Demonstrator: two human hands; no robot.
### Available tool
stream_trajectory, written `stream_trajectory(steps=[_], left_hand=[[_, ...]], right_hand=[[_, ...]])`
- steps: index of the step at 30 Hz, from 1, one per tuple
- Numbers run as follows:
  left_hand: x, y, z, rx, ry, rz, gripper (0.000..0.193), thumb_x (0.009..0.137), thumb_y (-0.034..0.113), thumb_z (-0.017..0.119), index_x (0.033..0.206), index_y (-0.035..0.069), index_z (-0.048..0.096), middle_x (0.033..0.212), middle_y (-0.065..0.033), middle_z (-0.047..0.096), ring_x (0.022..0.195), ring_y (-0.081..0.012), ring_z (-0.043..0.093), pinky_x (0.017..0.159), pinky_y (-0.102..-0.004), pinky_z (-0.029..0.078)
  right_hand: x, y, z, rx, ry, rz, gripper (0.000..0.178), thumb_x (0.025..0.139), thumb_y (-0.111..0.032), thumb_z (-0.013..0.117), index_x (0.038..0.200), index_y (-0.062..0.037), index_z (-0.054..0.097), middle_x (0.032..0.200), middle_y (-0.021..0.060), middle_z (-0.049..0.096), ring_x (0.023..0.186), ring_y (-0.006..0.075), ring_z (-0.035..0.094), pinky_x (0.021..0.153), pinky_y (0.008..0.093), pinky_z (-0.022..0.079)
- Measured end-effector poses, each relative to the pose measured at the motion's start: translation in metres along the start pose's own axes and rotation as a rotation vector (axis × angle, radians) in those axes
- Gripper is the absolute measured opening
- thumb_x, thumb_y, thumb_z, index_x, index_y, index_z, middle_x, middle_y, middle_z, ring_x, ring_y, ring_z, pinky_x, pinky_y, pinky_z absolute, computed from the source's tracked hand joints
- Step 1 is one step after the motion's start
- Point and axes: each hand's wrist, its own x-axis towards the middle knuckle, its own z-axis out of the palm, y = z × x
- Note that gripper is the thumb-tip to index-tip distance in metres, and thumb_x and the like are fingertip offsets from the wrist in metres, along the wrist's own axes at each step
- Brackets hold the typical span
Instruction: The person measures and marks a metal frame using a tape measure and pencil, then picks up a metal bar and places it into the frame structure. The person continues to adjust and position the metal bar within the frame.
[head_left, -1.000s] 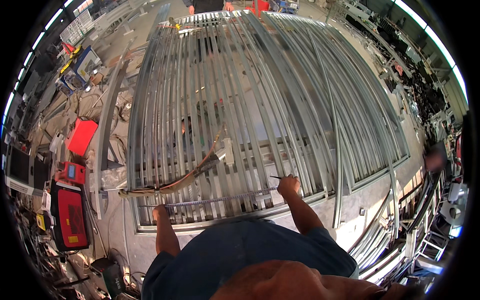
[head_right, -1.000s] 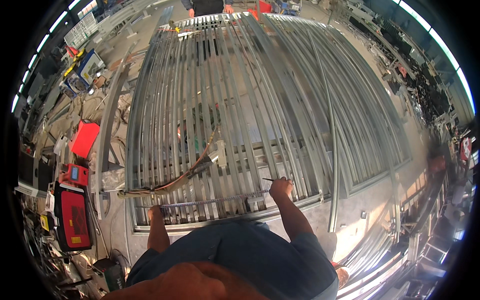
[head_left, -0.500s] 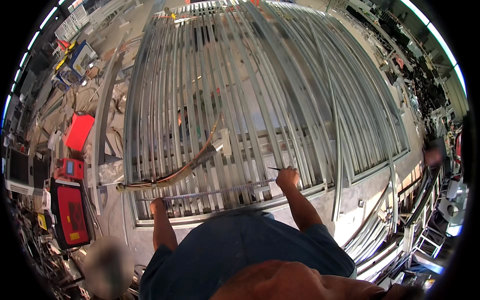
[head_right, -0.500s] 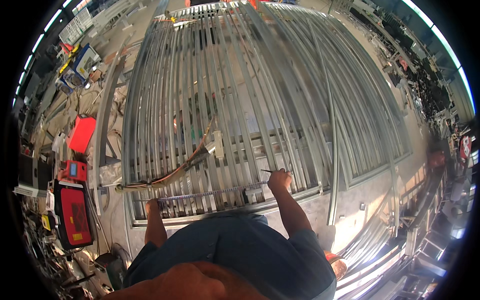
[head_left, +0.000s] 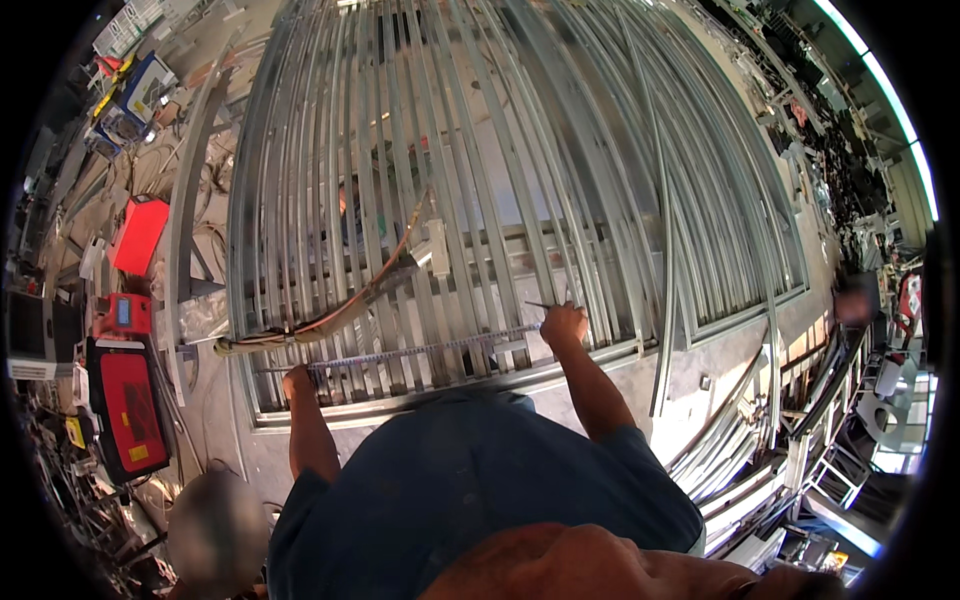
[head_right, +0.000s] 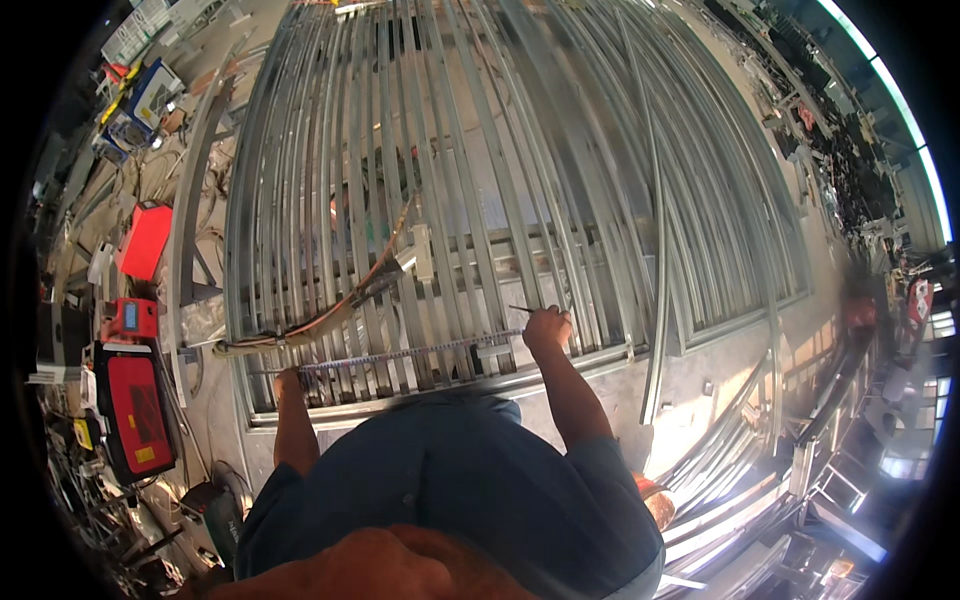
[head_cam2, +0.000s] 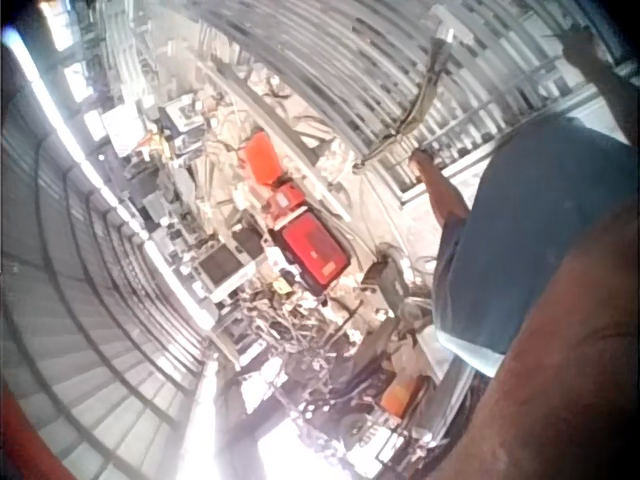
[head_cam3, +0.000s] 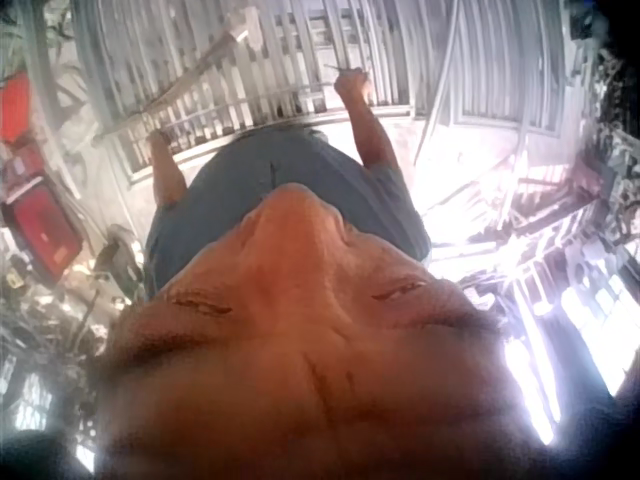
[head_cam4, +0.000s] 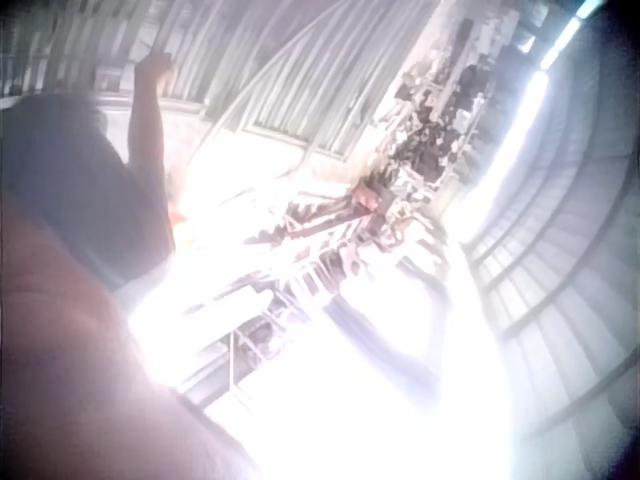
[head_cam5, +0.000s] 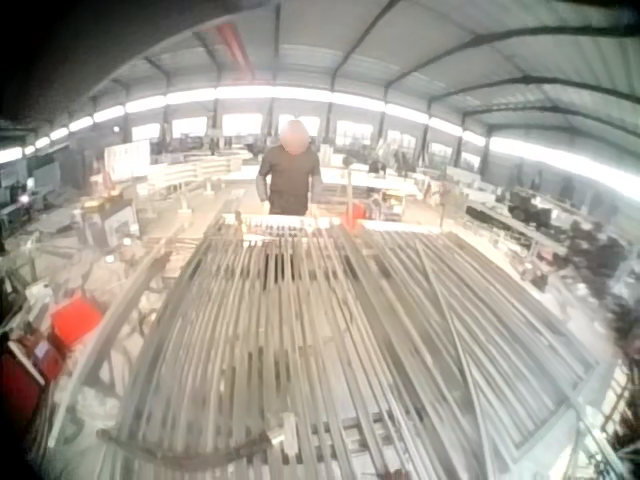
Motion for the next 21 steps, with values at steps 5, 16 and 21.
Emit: stream_trajectory(steps=[5,16,21], left_hand=[[-0.001,-0.013,0.012,-0.387,-0.069,-0.042,0.038,0.088,0.044,0.066,0.088,0.007,0.075,0.079,-0.0086,0.071,0.067,-0.0214,0.067,0.060,-0.0408,0.053],[-0.020,-0.012,-0.004,-0.383,-0.030,-0.023,0.036,0.088,0.039,0.071,0.073,0.008,0.063,0.063,-0.0072,0.057,0.052,-0.0210,0.053,0.048,-0.0423,0.044],[-0.006,-0.014,0.007,-0.339,-0.030,0.060,0.034,0.090,0.033,0.070,0.072,0.007,0.059,0.061,-0.0090,0.053,0.051,-0.0224,0.051,0.045,-0.0441,0.043]], right_hand=[[0.001,0.007,0.014,-0.055,0.005,0.003,0.023,0.084,-0.023,0.067,0.101,-0.0107,0.076,0.113,0.0112,0.066,0.110,0.0344,0.063,0.085,0.0427,0.057],[-0.007,-0.005,-0.015,-0.028,-0.076,0.046,0.025,0.088,-0.020,0.063,0.108,-0.0120,0.075,0.124,0.0108,0.062,0.118,0.0359,0.060,0.093,0.0426,0.054],[-0.006,-0.005,-0.017,-0.027,-0.081,0.051,0.025,0.089,-0.020,0.062,0.108,-0.0112,0.074,0.123,0.0111,0.062,0.117,0.0362,0.060,0.093,0.0430,0.054]])
